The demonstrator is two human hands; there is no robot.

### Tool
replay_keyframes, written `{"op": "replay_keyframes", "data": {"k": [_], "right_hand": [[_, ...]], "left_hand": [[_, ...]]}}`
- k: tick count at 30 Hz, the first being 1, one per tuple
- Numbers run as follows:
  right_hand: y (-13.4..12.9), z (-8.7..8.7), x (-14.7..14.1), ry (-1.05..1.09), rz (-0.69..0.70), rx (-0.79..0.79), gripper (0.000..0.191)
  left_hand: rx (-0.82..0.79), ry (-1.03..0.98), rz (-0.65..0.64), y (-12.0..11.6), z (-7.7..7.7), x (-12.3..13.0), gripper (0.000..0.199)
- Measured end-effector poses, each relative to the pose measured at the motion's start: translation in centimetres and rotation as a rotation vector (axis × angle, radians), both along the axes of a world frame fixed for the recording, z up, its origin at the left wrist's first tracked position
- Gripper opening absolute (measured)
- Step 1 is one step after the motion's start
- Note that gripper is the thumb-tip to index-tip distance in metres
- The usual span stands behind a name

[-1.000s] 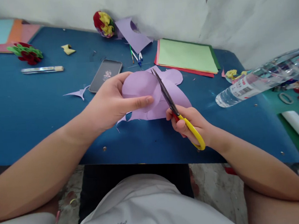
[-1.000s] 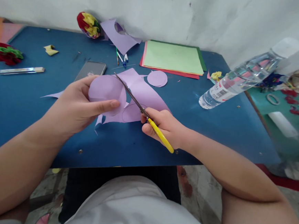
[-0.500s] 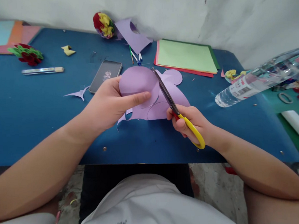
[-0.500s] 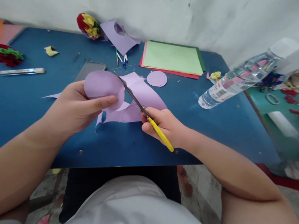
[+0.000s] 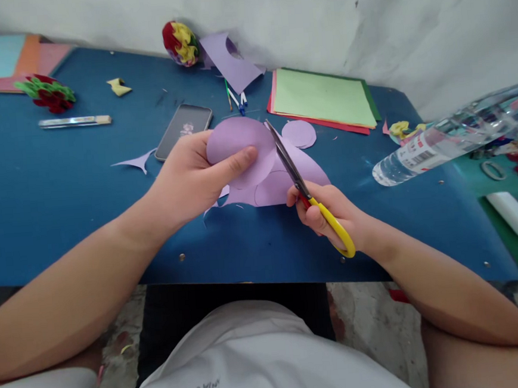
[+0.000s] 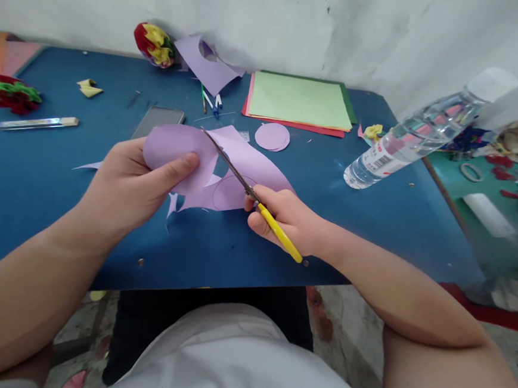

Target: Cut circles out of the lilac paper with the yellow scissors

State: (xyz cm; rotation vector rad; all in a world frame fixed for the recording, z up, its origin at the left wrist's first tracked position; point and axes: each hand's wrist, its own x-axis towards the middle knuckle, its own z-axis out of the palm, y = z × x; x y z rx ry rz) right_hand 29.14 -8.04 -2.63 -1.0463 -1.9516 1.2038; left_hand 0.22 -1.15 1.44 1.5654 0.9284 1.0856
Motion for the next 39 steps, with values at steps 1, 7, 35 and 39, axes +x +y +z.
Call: {"op": "replay_keyframes", "data": {"k": [1,7,35,39], "right_hand": [[0.0,-0.1,0.0,0.005,0.005,0.006,0.081],[-0.3,0.3,-0.2,-0.010,-0.033,-0.021,0.081],[0.3,-0.3,-0.6,-0.043,-0.107,0.044,0.085],[0.6,-0.4,-0.7,-0.060,-0.167,0.067,0.087]], "left_hand": [[0.000,0.020,0.001,0.0,0.1,-0.1,0.044],[-0.019,0.016,-0.006,-0.1,0.3,-0.1,0.042],[-0.007,0.053,0.087,0.1,0.8,-0.2,0.049],[-0.033,-0.015,0.127,0.7,0.4,0.0,0.041]]}}
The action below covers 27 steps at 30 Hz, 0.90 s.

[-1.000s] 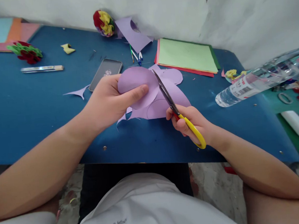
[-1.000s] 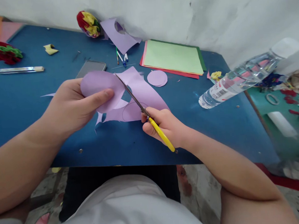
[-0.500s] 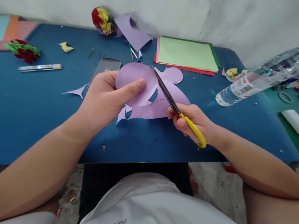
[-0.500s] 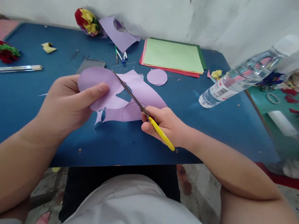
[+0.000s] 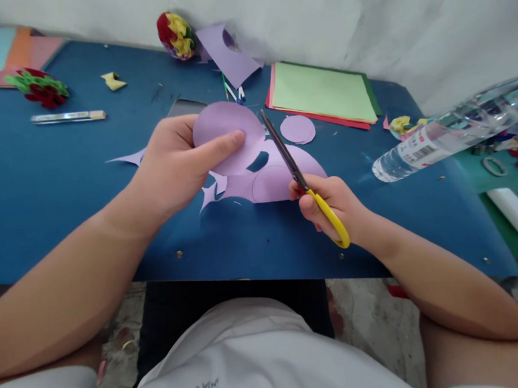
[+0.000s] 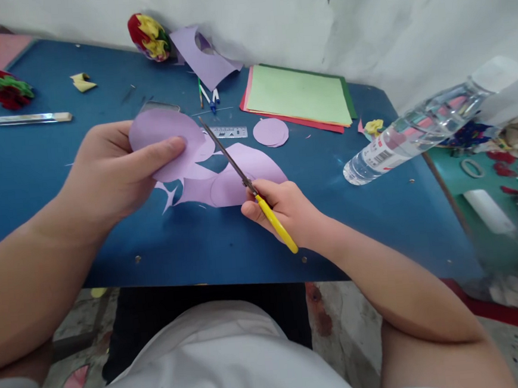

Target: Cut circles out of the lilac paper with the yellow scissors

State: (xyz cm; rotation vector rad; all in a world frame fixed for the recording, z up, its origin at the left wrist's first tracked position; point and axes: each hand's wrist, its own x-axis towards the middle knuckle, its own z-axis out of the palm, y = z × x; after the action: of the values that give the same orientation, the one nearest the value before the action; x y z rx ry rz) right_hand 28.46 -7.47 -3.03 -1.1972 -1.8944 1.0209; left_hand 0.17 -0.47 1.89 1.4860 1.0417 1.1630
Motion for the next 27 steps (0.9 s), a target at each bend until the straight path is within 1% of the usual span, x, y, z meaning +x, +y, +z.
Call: {"op": "replay_keyframes", "data": {"k": [3,5,6,7,9,11,13,15,17,20,22,24,26,27], "right_hand": [[0.1,0.0,0.0,-0.017,-0.049,-0.009,0.090],[0.2,0.0,-0.1,-0.010,-0.063,-0.013,0.089],[0.1,0.0,-0.1,-0.005,-0.064,-0.014,0.089],[0.1,-0.1,-0.1,-0.002,-0.061,-0.016,0.089],[0.0,-0.2,-0.1,0.003,-0.050,-0.015,0.089],[0.0,-0.3,-0.2,0.012,-0.036,-0.007,0.087],[0.0,-0.4,-0.2,0.018,-0.026,0.003,0.086],[0.1,-0.4,-0.3,0.020,-0.025,0.009,0.086],[0.3,-0.3,-0.4,0.021,-0.031,0.009,0.087],[0.4,-0.1,-0.5,0.027,-0.046,0.011,0.092],[0.3,0.1,-0.6,0.033,-0.055,0.009,0.094],[0.2,0.3,-0.7,0.041,-0.064,0.005,0.095],[0.2,0.3,-0.7,0.049,-0.065,0.006,0.094],[0.2,0.2,-0.7,0.054,-0.064,0.011,0.093]], "left_hand": [[-0.059,-0.056,0.056,1.2,-0.5,0.3,0.023],[-0.107,-0.022,0.127,2.4,-1.0,0.4,0.014],[-0.119,0.029,0.168,3.1,-1.4,0.4,0.012],[-0.121,0.094,0.207,3.7,-1.8,0.3,0.019],[-0.086,0.231,0.295,5.0,-2.6,0.0,0.044],[-0.026,0.393,0.277,5.9,-3.3,-0.2,0.065],[0.037,0.537,0.233,6.4,-3.7,-0.3,0.075],[0.070,0.651,0.197,6.7,-4.0,-0.4,0.076],[0.070,0.757,0.169,6.8,-4.3,-0.4,0.073],[0.074,0.894,0.170,6.7,-4.8,-0.6,0.070],[0.137,0.914,0.190,6.5,-5.1,-0.6,0.063],[0.218,0.850,0.158,6.0,-5.2,-0.4,0.045],[0.223,0.718,0.020,5.3,-4.8,0.1,0.024],[0.184,0.640,-0.081,4.8,-4.5,0.4,0.025]]}}
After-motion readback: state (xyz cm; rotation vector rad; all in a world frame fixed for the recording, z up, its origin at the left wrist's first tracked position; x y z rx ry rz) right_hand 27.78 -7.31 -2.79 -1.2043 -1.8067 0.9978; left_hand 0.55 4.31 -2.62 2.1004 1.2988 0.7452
